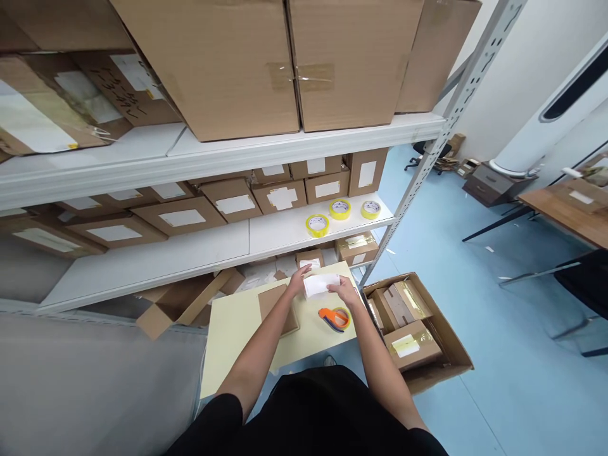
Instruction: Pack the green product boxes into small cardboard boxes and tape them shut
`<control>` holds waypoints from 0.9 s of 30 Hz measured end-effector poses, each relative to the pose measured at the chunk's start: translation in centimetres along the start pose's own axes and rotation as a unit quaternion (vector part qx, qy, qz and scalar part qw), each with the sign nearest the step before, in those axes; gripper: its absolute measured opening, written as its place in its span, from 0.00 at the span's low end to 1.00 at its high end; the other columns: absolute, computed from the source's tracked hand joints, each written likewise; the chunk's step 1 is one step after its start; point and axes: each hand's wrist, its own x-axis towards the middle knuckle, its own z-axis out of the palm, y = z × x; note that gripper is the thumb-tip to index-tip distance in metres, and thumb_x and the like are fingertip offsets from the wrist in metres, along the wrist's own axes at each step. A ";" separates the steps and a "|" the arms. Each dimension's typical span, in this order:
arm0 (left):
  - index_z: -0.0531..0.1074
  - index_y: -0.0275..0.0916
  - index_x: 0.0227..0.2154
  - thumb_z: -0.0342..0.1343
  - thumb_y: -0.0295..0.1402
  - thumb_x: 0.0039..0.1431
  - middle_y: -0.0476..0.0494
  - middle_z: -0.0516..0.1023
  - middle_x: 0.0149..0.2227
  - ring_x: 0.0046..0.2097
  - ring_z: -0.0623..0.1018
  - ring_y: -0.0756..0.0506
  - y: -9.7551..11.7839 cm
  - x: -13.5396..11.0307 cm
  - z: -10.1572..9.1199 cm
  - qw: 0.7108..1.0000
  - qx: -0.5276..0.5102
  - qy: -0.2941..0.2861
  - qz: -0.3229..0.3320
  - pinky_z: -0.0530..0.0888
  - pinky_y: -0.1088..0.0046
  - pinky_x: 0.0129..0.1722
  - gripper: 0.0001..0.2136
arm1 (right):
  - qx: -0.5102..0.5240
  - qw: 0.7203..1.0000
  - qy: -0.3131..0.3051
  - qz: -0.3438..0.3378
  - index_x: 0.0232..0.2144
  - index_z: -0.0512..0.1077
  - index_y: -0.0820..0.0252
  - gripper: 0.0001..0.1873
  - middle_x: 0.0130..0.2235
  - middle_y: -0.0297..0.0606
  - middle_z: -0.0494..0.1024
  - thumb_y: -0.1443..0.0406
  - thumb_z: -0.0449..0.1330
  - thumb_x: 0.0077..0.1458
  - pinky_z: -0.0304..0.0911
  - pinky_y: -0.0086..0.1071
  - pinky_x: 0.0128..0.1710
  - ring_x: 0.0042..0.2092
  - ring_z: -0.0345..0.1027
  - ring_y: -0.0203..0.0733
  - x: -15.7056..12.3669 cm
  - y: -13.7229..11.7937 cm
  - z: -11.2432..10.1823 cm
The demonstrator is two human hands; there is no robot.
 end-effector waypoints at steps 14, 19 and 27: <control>0.85 0.33 0.42 0.74 0.51 0.47 0.34 0.87 0.44 0.46 0.84 0.36 2.7 -15.9 -9.1 0.952 -0.198 0.225 -0.066 0.78 0.57 0.51 0.27 | -0.009 0.992 -0.113 -0.051 0.40 0.79 0.55 0.18 0.36 0.37 0.83 0.52 0.69 0.51 0.70 0.34 0.38 0.36 0.76 0.42 -1.0 -2.4 13.9; 0.84 0.32 0.44 0.72 0.51 0.50 0.35 0.87 0.43 0.49 0.84 0.36 4.5 -16.8 -8.7 0.933 -0.214 0.286 -0.046 0.78 0.57 0.53 0.27 | 0.003 0.988 -0.150 -0.031 0.36 0.80 0.55 0.14 0.33 0.36 0.83 0.54 0.70 0.51 0.72 0.35 0.38 0.33 0.76 0.41 -3.6 -2.3 14.7; 0.83 0.32 0.45 0.72 0.51 0.50 0.34 0.86 0.46 0.48 0.84 0.36 6.0 -17.2 -8.0 0.933 -0.210 0.289 -0.037 0.78 0.59 0.52 0.27 | 0.024 0.992 -0.118 -0.027 0.32 0.79 0.56 0.12 0.31 0.36 0.83 0.55 0.69 0.51 0.71 0.34 0.37 0.32 0.75 0.40 -4.4 -2.8 14.7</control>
